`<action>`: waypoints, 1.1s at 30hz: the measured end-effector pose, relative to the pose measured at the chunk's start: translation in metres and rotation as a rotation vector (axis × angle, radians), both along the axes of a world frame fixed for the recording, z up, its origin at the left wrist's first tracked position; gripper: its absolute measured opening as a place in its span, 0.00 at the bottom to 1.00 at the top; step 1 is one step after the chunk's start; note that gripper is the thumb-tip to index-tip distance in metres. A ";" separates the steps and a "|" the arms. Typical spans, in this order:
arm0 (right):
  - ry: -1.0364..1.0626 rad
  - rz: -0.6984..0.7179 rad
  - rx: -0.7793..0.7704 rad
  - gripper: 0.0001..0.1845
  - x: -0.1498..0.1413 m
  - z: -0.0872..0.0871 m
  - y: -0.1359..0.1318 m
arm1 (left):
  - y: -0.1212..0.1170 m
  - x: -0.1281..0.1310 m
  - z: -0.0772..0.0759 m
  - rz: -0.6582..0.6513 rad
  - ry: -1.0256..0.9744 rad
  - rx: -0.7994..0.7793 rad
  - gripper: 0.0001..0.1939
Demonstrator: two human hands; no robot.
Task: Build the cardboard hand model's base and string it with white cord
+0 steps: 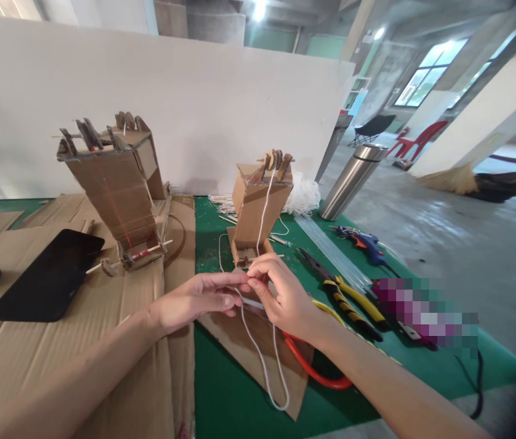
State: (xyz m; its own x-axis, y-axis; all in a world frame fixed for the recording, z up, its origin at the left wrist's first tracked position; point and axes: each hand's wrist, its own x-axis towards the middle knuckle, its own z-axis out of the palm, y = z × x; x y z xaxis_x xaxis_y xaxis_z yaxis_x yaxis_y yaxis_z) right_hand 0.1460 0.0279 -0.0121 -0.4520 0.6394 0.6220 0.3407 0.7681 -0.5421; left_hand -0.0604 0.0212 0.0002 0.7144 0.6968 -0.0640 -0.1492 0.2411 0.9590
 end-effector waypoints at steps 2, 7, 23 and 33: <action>-0.022 0.003 -0.004 0.07 0.000 -0.001 0.000 | 0.000 0.000 -0.001 -0.015 0.009 0.002 0.20; -0.116 -0.037 0.066 0.08 0.002 0.000 -0.001 | 0.000 0.000 0.001 -0.018 0.005 -0.039 0.22; -0.130 -0.105 0.004 0.07 -0.002 0.001 -0.005 | 0.000 -0.001 0.001 -0.088 -0.027 -0.092 0.24; -0.007 -0.087 -0.002 0.06 0.000 -0.002 0.002 | 0.001 -0.001 -0.002 0.010 -0.071 -0.074 0.20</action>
State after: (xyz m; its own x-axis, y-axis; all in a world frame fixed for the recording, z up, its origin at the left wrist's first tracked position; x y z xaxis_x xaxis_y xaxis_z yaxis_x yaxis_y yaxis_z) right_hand 0.1463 0.0295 -0.0145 -0.3988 0.6780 0.6175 0.4097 0.7342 -0.5414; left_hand -0.0613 0.0219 -0.0015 0.7122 0.6990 -0.0644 -0.2192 0.3086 0.9256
